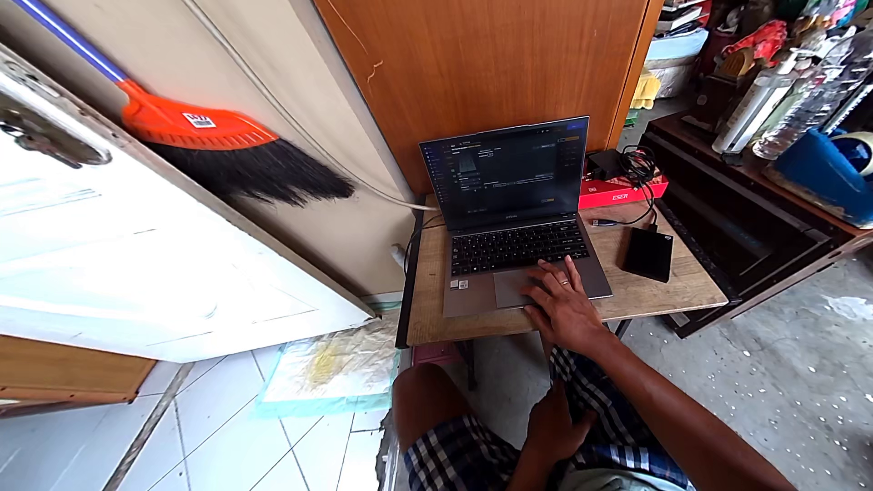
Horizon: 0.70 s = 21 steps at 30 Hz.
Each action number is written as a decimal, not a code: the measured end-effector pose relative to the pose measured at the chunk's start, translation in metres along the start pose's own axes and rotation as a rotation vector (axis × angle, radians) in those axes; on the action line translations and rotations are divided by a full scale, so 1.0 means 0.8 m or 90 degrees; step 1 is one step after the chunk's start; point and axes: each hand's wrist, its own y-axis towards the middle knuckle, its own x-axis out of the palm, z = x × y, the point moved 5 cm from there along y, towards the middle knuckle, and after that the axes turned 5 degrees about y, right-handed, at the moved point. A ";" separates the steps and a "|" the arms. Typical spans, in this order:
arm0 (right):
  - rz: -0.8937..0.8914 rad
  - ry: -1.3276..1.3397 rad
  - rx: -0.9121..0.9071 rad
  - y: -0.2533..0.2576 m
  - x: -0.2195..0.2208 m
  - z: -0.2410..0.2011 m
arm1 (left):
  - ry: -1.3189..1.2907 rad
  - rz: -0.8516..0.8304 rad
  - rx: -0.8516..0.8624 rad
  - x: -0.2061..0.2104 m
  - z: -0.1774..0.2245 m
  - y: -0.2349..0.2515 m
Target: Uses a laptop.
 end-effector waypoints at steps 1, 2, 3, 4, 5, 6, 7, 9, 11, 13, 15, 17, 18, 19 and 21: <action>0.001 0.000 0.000 0.000 0.000 0.000 | 0.001 0.000 0.001 0.000 0.000 0.000; 0.002 0.001 -0.001 0.000 0.000 0.000 | 0.001 -0.001 0.002 0.000 0.000 0.000; 0.007 0.003 -0.002 0.000 0.000 0.000 | 0.003 -0.002 0.002 0.000 0.000 0.000; 0.013 0.006 -0.005 -0.001 0.000 0.001 | 0.004 -0.001 0.003 0.000 0.000 0.000; 0.019 0.010 -0.008 -0.001 0.000 0.001 | 0.003 0.000 0.004 0.000 0.000 0.000; 0.026 0.011 -0.010 -0.001 0.000 0.001 | 0.003 0.001 0.004 0.000 0.000 0.000; 0.034 0.012 -0.011 -0.002 0.000 0.002 | 0.002 0.001 0.004 0.000 0.000 0.000; 0.072 0.011 -0.013 -0.003 -0.001 0.003 | 0.002 -0.001 0.004 0.000 0.000 0.000; 0.107 0.013 -0.011 -0.005 -0.002 0.004 | 0.002 0.001 0.003 0.000 0.000 0.000; 0.125 0.016 -0.006 -0.006 -0.002 0.005 | 0.001 0.003 0.003 -0.001 0.000 0.000; 0.147 0.020 -0.009 -0.007 -0.003 0.005 | 0.000 0.006 0.004 -0.001 0.000 0.000; 0.159 0.021 -0.015 -0.008 -0.002 0.006 | -0.002 0.007 0.003 0.000 0.000 0.000; 0.159 0.023 -0.016 -0.008 -0.002 0.006 | -0.002 0.007 0.003 0.000 0.000 0.000; 0.155 0.023 -0.016 -0.008 -0.002 0.006 | -0.002 0.006 0.002 0.000 0.000 0.000; 0.146 0.020 -0.014 -0.007 -0.002 0.005 | 0.000 0.005 0.003 0.000 0.000 0.000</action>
